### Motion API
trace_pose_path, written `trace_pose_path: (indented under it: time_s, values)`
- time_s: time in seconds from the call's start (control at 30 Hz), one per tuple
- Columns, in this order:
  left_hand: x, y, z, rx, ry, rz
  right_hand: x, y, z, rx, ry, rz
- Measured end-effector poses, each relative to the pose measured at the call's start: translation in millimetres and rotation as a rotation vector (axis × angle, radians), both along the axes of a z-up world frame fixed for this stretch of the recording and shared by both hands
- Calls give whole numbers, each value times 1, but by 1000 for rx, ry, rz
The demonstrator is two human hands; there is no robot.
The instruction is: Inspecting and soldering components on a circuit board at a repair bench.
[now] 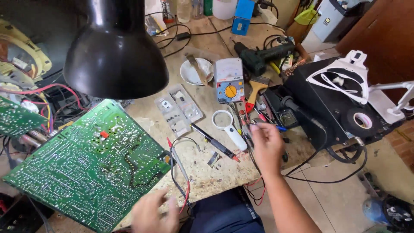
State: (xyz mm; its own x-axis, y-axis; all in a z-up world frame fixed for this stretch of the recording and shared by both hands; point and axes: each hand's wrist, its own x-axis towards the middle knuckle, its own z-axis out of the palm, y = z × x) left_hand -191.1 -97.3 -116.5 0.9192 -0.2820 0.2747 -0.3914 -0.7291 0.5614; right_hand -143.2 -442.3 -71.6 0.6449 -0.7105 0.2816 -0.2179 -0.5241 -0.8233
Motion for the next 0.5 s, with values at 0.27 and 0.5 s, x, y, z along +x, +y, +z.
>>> trace_pose_path:
  time_s: [0.27,0.5]
  values:
    - [155,-214,14,494,56,-22,-7,-74,3,807,-546,-180]
    - [165,-235,9,606,375,84,3,-84,10,957,-492,-321]
